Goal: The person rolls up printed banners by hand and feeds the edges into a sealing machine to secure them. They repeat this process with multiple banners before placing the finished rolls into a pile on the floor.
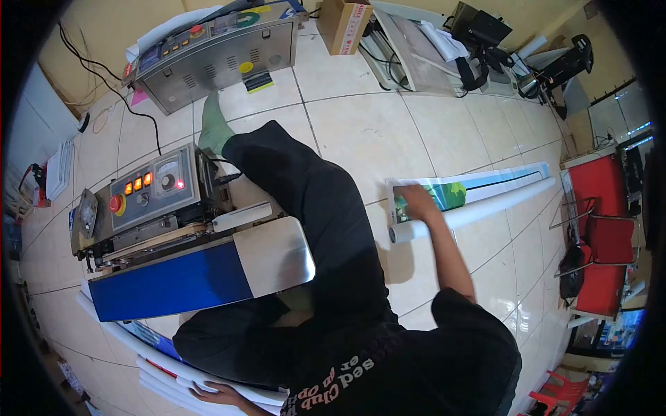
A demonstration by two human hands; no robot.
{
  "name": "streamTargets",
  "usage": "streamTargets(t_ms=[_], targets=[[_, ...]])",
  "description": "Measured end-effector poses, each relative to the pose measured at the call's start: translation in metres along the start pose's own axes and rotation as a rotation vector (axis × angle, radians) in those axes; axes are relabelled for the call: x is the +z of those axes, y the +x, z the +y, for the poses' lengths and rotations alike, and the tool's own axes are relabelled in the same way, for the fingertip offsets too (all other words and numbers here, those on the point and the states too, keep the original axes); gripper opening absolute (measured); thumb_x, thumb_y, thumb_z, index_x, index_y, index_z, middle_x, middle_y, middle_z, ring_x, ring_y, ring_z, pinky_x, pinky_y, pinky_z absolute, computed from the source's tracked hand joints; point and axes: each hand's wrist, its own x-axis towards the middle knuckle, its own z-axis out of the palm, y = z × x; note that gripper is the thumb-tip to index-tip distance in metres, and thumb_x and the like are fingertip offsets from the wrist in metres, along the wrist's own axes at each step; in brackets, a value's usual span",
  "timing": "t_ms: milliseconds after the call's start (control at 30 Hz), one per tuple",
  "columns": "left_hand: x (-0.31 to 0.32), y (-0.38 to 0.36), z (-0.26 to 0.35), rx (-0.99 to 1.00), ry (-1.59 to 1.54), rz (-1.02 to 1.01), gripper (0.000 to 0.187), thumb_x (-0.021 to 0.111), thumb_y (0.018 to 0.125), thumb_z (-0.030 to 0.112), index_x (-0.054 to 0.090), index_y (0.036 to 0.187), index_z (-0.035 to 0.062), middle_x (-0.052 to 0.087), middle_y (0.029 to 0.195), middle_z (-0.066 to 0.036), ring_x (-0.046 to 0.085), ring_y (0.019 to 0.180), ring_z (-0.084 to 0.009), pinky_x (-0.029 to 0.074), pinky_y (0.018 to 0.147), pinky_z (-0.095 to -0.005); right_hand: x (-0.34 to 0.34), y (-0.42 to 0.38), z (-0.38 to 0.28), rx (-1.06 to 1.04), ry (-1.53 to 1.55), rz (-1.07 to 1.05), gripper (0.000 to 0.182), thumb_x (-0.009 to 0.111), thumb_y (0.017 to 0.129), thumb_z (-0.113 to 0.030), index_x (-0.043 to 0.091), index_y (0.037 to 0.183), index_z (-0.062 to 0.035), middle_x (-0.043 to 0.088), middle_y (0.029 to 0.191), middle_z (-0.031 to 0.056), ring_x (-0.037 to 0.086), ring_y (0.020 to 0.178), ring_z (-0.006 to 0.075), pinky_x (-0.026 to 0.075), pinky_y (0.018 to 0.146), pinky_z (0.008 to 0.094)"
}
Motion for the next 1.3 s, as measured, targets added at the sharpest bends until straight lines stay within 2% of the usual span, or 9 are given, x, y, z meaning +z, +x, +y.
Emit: streamTargets(t_ms=[100,333,533,600,733,800,1000,1100,1300], targets=[[0.004,0.081,0.066,0.194,-0.263,0.152,0.037,0.051,0.101,0.021,0.055,0.126,-0.0059,0.045,0.139,-0.027,0.045,0.128,-0.0392,0.036,0.107,-0.0476,0.065,-0.047,0.062,0.292,-0.154,-0.201,0.084,0.075,0.073,-0.019,0.036,0.147,-0.0293,0.028,0.155,0.0140,0.025,0.142,0.0423,0.019,0.113,0.0648],[0.012,0.101,0.295,0.389,-0.961,-0.312,0.014,0.055,0.095,0.009,0.065,0.100,-0.0004,0.067,0.101,-0.016,0.065,0.095,-0.0295,0.051,0.084,-0.0380,0.114,-0.051,0.098,0.062,-0.016,0.403,0.046,0.069,0.069,-0.008,0.058,0.113,-0.0132,0.057,0.110,0.0121,0.052,0.112,0.0341,0.038,0.100,0.0533],[-0.006,0.028,0.409,-0.167,-1.415,-1.574,0.033,0.055,0.097,0.027,0.061,0.115,0.0007,0.066,0.111,-0.014,0.063,0.103,-0.0225,0.049,0.089,-0.0355,-0.032,-0.085,0.006,-0.066,0.051,0.926,0.048,0.071,0.061,-0.003,0.059,0.107,-0.0088,0.060,0.106,0.0123,0.055,0.100,0.0350,0.040,0.091,0.0468],[-0.005,0.027,0.428,-0.651,-1.555,-2.106,0.059,0.044,0.098,0.048,0.053,0.128,-0.0023,0.063,0.116,-0.017,0.061,0.109,-0.0273,0.047,0.096,-0.0399,-0.046,-0.109,-0.035,-0.202,0.122,0.934,0.055,0.074,0.058,-0.004,0.059,0.110,-0.0092,0.060,0.109,0.0126,0.055,0.104,0.0350,0.042,0.092,0.0469],[-0.004,0.051,0.417,-1.008,-1.601,-1.971,0.078,0.052,0.089,0.057,0.040,0.139,-0.0022,0.057,0.128,-0.020,0.056,0.118,-0.0326,0.044,0.102,-0.0475,-0.033,-0.155,-0.115,-0.554,0.240,0.444,0.073,0.079,0.062,-0.011,0.053,0.131,-0.0140,0.057,0.122,0.0124,0.055,0.112,0.0332,0.042,0.097,0.0491],[-0.007,0.072,0.399,-1.099,-1.534,-1.914,0.046,0.064,0.088,0.021,0.053,0.128,0.0020,0.063,0.111,-0.012,0.061,0.107,-0.0249,0.049,0.093,-0.0353,-0.012,-0.157,-0.123,-0.640,0.102,0.506,0.078,0.080,0.064,-0.015,0.049,0.137,-0.0164,0.054,0.129,0.0122,0.054,0.116,0.0316,0.041,0.098,0.0495],[0.025,0.084,0.378,-0.360,-1.319,-2.072,0.037,0.066,0.088,0.018,0.059,0.121,0.0014,0.067,0.107,-0.011,0.063,0.097,-0.0180,0.049,0.086,-0.0326,0.021,-0.139,-0.029,-0.355,0.074,0.225,0.072,0.078,0.067,-0.018,0.052,0.133,-0.0177,0.060,0.121,0.0114,0.057,0.113,0.0291,0.042,0.098,0.0470],[0.017,0.088,0.403,0.191,-0.875,-1.753,0.032,0.066,0.091,0.026,0.065,0.109,-0.0011,0.068,0.096,-0.006,0.062,0.085,-0.0136,0.049,0.077,-0.0302,0.030,-0.144,-0.012,-0.364,0.092,0.196,0.064,0.078,0.066,-0.018,0.055,0.126,-0.0159,0.062,0.113,0.0111,0.058,0.110,0.0288,0.043,0.096,0.0459],[0.028,0.032,0.461,-0.479,-1.396,-1.462,0.030,0.065,0.093,0.028,0.069,0.097,-0.0014,0.067,0.082,-0.004,0.058,0.073,-0.0107,0.047,0.065,-0.0289,0.027,-0.143,0.031,-0.336,0.094,0.453,0.055,0.078,0.063,-0.017,0.061,0.114,-0.0087,0.064,0.109,0.0117,0.059,0.107,0.0306,0.044,0.095,0.0448]])
